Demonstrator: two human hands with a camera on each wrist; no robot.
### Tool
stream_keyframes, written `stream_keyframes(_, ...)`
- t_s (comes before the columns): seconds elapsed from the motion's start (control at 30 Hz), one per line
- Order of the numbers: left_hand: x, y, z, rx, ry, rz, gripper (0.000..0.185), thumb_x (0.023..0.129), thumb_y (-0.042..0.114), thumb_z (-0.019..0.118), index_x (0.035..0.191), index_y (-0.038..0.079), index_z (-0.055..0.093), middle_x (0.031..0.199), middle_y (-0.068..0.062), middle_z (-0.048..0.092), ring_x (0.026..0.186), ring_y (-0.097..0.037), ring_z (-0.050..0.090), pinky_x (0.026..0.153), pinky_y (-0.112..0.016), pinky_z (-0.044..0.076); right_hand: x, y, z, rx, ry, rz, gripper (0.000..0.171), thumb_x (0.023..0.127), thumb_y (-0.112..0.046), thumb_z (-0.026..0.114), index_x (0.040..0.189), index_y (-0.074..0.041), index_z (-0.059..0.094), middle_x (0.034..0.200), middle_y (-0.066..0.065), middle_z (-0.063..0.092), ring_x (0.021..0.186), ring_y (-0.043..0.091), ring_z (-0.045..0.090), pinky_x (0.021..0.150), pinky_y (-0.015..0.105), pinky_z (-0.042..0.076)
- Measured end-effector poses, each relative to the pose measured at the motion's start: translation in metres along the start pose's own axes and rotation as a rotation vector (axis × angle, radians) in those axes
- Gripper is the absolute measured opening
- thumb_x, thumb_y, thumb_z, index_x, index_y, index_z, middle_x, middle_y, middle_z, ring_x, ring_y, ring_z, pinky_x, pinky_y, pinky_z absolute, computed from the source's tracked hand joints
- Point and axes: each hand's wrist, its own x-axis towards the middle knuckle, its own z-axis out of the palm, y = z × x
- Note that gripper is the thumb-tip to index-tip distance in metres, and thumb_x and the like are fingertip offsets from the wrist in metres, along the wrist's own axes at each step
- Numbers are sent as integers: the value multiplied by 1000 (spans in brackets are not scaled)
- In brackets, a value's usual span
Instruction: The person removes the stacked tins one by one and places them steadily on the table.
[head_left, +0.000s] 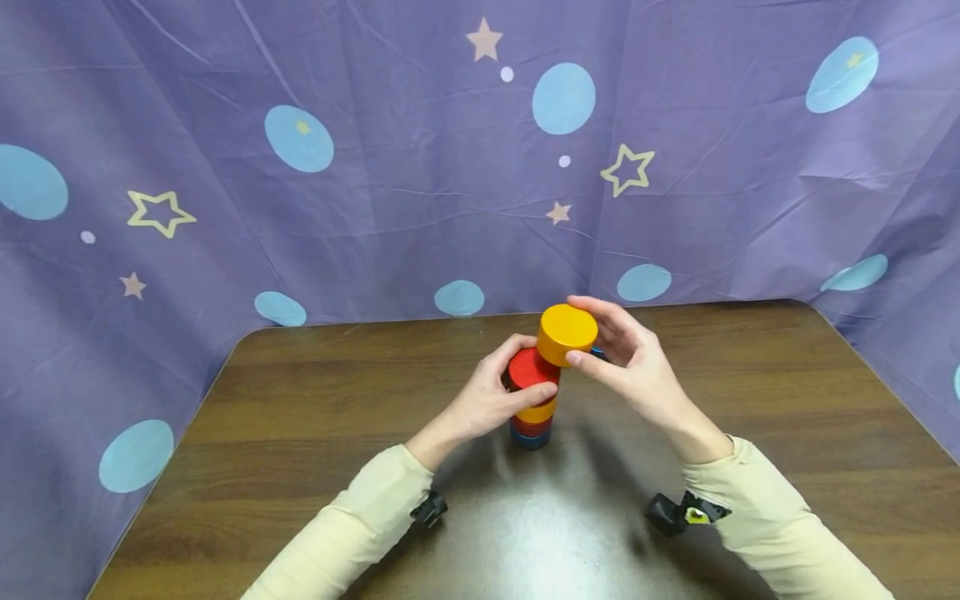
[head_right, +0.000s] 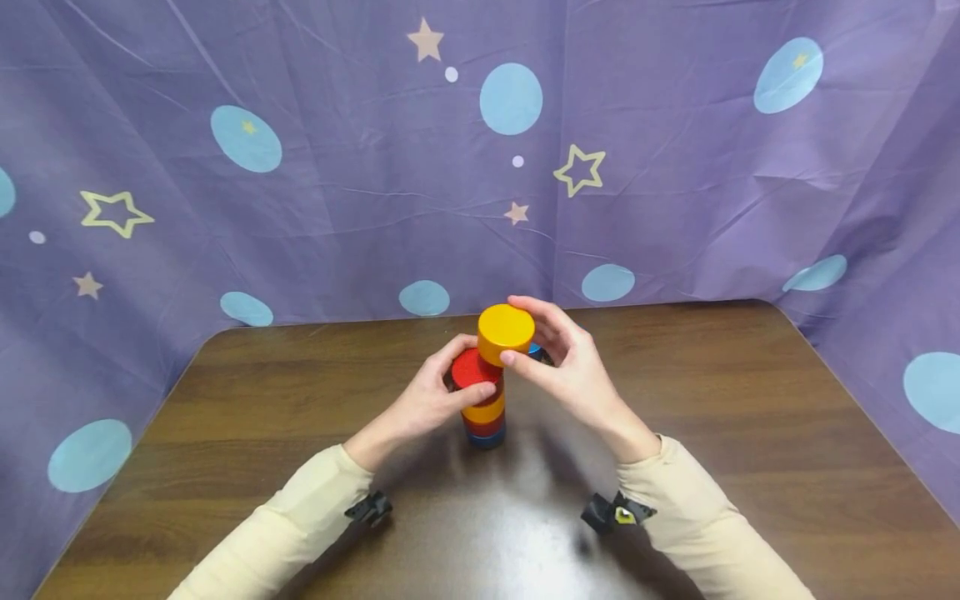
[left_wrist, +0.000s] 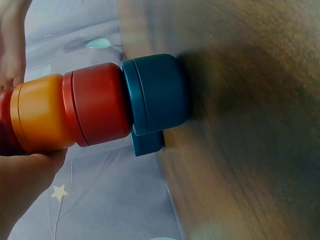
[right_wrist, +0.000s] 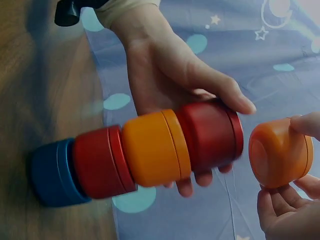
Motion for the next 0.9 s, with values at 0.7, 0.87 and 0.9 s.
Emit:
stream_keyframes(0.7,1,-8,-2,-5,-18,54,41,84,4,72,120,6,55,104,-9,62,90,-21,60,78,-35,52,-20,13,-25,-36,98,96,57,83,16,64,136,9,44,131,7,56,112,17,56,96,25,44)
stream_keyframes(0.87,1,-9,-1,5,-15,51,41,84,4,72,120,5,54,105,-9,62,90,-20,60,79,-34,52,-26,20,-31,-83,110,114,56,83,16,64,135,10,44,130,6,57,113,14,56,96,23,44)
stream_keyframes(0.9,1,-9,-1,5,-15,49,41,84,4,72,120,5,54,105,-9,62,90,-19,60,79,-34,52,-27,21,-33,-94,112,116,56,83,16,64,135,10,44,130,6,57,113,14,56,95,23,44)
